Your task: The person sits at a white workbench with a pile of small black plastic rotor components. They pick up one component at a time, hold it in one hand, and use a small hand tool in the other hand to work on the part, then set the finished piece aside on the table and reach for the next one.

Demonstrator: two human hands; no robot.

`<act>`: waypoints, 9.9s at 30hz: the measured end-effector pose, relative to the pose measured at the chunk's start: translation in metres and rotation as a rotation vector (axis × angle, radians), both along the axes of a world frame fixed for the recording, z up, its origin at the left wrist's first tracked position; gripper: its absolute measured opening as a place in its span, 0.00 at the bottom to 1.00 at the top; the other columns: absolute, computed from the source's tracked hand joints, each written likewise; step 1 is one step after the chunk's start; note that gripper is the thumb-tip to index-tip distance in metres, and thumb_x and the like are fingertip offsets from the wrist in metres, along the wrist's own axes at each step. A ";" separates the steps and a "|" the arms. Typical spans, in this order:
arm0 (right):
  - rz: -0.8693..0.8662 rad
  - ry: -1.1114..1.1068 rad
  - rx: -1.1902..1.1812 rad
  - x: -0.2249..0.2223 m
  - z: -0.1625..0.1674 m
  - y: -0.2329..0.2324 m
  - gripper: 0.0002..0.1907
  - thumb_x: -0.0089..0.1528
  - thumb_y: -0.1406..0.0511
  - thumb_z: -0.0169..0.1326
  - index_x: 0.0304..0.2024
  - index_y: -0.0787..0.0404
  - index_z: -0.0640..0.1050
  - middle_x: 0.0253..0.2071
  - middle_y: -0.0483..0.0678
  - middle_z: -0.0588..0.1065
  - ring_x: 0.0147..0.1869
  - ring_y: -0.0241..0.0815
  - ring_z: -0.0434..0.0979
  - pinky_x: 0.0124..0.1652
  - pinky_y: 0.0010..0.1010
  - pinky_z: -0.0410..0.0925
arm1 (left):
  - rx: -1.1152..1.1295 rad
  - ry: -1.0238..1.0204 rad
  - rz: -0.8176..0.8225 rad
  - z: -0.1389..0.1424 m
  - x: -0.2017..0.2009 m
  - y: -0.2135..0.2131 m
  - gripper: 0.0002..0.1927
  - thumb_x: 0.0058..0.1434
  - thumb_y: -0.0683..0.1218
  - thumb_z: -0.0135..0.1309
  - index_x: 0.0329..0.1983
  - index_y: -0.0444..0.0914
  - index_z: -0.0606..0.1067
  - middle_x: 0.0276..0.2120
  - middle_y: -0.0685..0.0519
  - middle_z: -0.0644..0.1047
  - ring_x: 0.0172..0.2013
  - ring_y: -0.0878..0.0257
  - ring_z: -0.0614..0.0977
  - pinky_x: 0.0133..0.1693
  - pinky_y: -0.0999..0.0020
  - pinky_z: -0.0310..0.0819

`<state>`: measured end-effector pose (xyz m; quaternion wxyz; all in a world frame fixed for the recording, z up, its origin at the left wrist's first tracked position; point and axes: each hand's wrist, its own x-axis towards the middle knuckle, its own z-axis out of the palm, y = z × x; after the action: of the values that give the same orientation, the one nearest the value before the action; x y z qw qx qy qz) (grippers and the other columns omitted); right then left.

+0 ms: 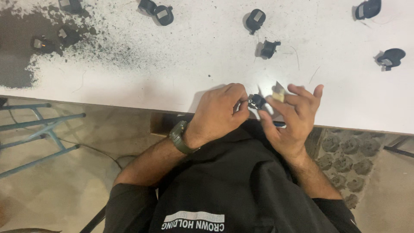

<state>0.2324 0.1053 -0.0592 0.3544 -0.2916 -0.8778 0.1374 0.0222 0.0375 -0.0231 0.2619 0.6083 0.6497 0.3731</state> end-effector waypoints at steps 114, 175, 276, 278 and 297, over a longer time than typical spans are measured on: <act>0.219 0.349 -0.496 0.005 -0.010 -0.012 0.13 0.63 0.76 0.58 0.47 0.58 0.72 0.42 0.45 0.75 0.64 0.45 0.78 0.81 0.59 0.47 | 0.102 -0.252 -0.017 -0.011 0.012 -0.002 0.07 0.57 0.38 0.58 0.33 0.37 0.71 0.30 0.53 0.78 0.31 0.60 0.81 0.31 0.65 0.75; 0.186 0.193 -0.280 0.008 -0.005 -0.009 0.13 0.60 0.77 0.61 0.42 0.60 0.73 0.38 0.47 0.76 0.60 0.48 0.81 0.78 0.60 0.49 | 0.139 -0.254 -0.085 -0.012 0.012 -0.002 0.08 0.59 0.38 0.57 0.35 0.37 0.69 0.30 0.52 0.76 0.31 0.59 0.80 0.32 0.65 0.74; 0.148 0.027 -0.345 0.014 0.023 -0.013 0.10 0.63 0.76 0.61 0.42 0.61 0.75 0.42 0.50 0.79 0.63 0.50 0.82 0.80 0.59 0.52 | 0.119 -0.234 -0.137 -0.014 0.010 -0.001 0.08 0.58 0.38 0.57 0.33 0.37 0.69 0.27 0.53 0.75 0.27 0.59 0.78 0.30 0.63 0.71; 0.169 0.070 -0.452 0.018 0.026 -0.011 0.10 0.63 0.76 0.61 0.43 0.62 0.75 0.42 0.49 0.79 0.63 0.49 0.81 0.79 0.58 0.51 | 0.124 -0.231 -0.125 -0.012 0.010 -0.001 0.08 0.58 0.39 0.57 0.33 0.37 0.68 0.27 0.53 0.75 0.28 0.58 0.78 0.31 0.62 0.72; 0.116 0.001 -0.239 0.009 0.021 -0.016 0.12 0.61 0.77 0.62 0.41 0.63 0.74 0.39 0.49 0.78 0.59 0.49 0.82 0.78 0.60 0.53 | 0.141 -0.217 -0.126 -0.013 0.011 -0.002 0.08 0.59 0.38 0.57 0.35 0.37 0.68 0.27 0.52 0.75 0.29 0.57 0.78 0.32 0.62 0.71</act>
<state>0.2411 0.0890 -0.0383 0.3088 -0.2804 -0.8704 0.2614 0.0331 0.0356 -0.0361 0.3098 0.6210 0.5504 0.4643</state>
